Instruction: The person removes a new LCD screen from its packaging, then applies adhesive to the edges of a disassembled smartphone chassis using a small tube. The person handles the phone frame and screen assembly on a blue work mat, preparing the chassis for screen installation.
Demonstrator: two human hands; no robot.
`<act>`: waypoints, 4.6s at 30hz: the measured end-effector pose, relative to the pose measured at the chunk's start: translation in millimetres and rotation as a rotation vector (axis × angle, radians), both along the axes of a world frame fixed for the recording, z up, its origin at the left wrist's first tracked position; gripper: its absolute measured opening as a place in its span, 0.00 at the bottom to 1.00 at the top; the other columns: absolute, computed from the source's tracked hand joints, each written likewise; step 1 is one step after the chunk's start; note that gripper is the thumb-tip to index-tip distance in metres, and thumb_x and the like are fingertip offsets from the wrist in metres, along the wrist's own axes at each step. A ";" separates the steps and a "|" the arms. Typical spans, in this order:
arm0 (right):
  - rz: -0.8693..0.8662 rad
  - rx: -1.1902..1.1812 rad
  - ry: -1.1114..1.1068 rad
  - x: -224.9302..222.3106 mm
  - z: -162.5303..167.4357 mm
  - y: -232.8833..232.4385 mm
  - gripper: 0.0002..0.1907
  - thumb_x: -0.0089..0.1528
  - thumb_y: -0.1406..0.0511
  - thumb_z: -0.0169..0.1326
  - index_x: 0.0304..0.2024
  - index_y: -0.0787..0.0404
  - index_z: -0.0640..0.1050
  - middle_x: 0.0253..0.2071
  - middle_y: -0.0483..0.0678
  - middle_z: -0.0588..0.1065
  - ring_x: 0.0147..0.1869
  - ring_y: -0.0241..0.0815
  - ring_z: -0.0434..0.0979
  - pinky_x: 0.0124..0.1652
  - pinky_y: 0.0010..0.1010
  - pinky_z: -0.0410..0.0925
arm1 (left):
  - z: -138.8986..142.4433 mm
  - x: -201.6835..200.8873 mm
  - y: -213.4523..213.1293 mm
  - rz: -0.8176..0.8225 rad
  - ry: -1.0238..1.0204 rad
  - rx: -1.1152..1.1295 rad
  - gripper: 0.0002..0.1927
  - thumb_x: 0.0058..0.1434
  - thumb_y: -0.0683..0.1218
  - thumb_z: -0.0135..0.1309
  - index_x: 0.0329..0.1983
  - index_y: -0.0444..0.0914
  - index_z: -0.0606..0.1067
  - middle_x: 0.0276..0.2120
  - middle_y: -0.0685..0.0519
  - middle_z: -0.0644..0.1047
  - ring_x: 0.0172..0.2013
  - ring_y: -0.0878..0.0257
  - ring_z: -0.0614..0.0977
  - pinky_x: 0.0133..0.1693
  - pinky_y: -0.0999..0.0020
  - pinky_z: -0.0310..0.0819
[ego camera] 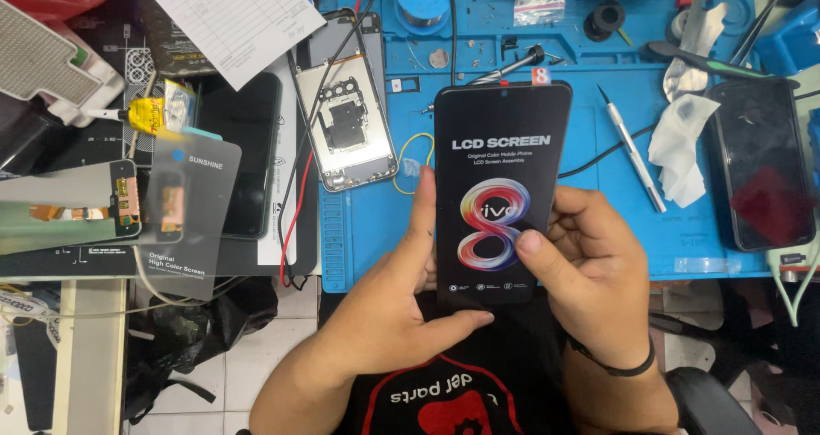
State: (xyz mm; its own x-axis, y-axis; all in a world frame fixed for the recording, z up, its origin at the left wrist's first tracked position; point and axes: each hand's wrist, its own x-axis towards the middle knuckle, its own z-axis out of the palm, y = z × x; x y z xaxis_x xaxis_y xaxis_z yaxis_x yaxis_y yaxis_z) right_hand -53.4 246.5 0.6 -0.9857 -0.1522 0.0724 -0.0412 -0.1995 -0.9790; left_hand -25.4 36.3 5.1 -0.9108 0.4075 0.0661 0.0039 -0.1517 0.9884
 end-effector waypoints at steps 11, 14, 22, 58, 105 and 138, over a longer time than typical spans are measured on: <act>0.415 0.059 0.061 -12.2 17.0 17.8 0.49 0.58 0.79 0.60 0.77 0.74 0.52 0.72 0.61 0.65 0.74 0.50 0.69 0.70 0.41 0.65 | -1.1 2.2 -1.9 0.060 0.047 0.052 0.64 0.62 0.33 0.62 0.80 0.40 0.24 0.61 0.43 0.77 0.57 0.61 0.82 0.60 0.66 0.79; 0.447 0.046 0.129 -13.0 16.4 14.9 0.57 0.55 0.80 0.63 0.78 0.71 0.42 0.77 0.60 0.57 0.79 0.50 0.62 0.72 0.43 0.62 | -3.0 2.1 -0.8 0.082 0.034 0.059 0.60 0.62 0.32 0.60 0.83 0.39 0.30 0.58 0.42 0.79 0.57 0.60 0.82 0.60 0.65 0.78; 0.463 0.138 0.191 -9.5 14.6 19.5 0.57 0.55 0.81 0.63 0.78 0.70 0.42 0.76 0.59 0.59 0.76 0.49 0.66 0.67 0.40 0.70 | -5.6 3.4 -4.5 0.048 0.113 0.030 0.59 0.64 0.33 0.61 0.82 0.39 0.30 0.59 0.42 0.78 0.59 0.60 0.82 0.61 0.64 0.79; 0.093 -0.006 -0.011 4.5 -0.2 -1.1 0.36 0.62 0.78 0.56 0.73 0.75 0.62 0.62 0.60 0.74 0.64 0.44 0.76 0.62 0.35 0.71 | -14.4 6.3 -0.6 0.067 0.158 0.022 0.57 0.67 0.34 0.62 0.83 0.42 0.32 0.62 0.42 0.78 0.60 0.58 0.83 0.63 0.63 0.79; -0.098 0.692 0.647 20.6 22.3 -49.1 0.33 0.50 0.67 0.70 0.58 0.66 0.75 0.51 0.55 0.73 0.52 0.48 0.77 0.50 0.33 0.71 | -4.8 3.3 16.2 0.174 -0.013 0.429 0.36 0.78 0.51 0.44 0.80 0.34 0.46 0.77 0.35 0.57 0.72 0.49 0.67 0.73 0.52 0.60; 0.106 -0.291 -0.123 -6.2 -29.7 12.8 0.28 0.66 0.72 0.50 0.67 0.81 0.66 0.62 0.64 0.73 0.64 0.50 0.75 0.63 0.38 0.67 | -23.8 7.1 6.3 0.419 -0.074 0.150 0.31 0.66 0.36 0.59 0.72 0.30 0.66 0.60 0.35 0.77 0.57 0.55 0.82 0.61 0.61 0.78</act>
State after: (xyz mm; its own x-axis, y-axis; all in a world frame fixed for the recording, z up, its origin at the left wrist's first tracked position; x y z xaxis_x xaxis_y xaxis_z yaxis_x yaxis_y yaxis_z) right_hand -59.6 259.3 -29.1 -0.9696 -0.2445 0.0091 0.1099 -0.4682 -0.8768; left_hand -18.3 42.5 -18.7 -0.9997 -0.0063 0.0252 0.0259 -0.2939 0.9555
